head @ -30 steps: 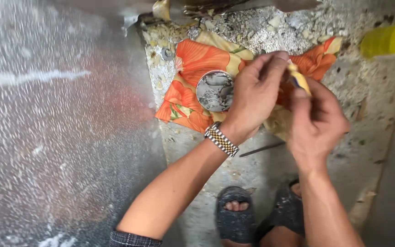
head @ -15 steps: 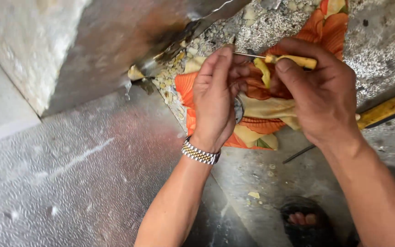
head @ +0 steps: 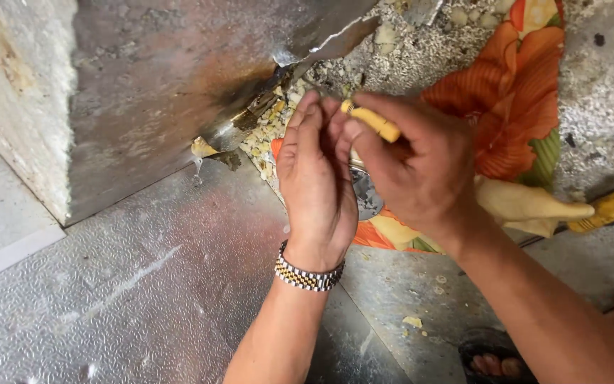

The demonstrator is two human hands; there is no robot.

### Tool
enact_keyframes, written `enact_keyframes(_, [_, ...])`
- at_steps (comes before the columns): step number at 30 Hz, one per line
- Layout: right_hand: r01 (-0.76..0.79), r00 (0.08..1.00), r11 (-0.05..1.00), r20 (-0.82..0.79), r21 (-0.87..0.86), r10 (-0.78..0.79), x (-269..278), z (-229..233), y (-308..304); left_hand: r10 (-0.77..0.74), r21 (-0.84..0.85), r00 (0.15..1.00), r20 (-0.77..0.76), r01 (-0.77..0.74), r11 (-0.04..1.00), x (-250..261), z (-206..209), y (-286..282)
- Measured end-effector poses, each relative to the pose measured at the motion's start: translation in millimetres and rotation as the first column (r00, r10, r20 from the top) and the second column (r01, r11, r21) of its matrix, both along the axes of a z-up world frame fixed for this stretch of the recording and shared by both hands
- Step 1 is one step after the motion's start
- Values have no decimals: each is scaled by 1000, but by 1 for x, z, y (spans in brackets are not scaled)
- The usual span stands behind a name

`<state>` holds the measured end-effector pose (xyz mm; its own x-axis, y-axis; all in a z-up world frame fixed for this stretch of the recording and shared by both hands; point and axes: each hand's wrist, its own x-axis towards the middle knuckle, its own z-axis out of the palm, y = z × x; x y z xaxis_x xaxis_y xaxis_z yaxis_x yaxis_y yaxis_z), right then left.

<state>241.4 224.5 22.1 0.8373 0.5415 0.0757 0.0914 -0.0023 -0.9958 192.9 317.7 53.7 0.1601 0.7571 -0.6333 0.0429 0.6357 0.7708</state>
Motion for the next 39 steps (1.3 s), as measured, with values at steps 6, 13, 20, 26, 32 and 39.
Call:
enact_keyframes(6, [-26, 1000, 994, 10, 104, 25, 2, 9, 14, 11, 91, 999, 47, -16, 996, 8, -1, 0])
enact_keyframes(13, [14, 996, 998, 83, 56, -18, -2, 6, 23, 83, 27, 997, -8, -83, 996, 13, 0, 2])
enact_keyframes(20, [43, 997, 997, 55, 62, -46, -9, 5, 27, 98, 54, 992, -77, -93, 994, 12, 3, 5])
enact_keyframes(26, [54, 998, 998, 41, 35, -56, -12, 8, 27, 79, 43, 996, -43, -77, 996, 5, -2, 6])
enact_keyframes(32, [68, 995, 997, 74, 47, -72, -15, 9, 27, 100, 44, 992, -71, -97, 994, 7, 1, 5])
enact_keyframes(39, [64, 984, 997, 164, 47, -71, -18, 8, 22, 134, 23, 991, -23, -133, 991, 3, 5, 1])
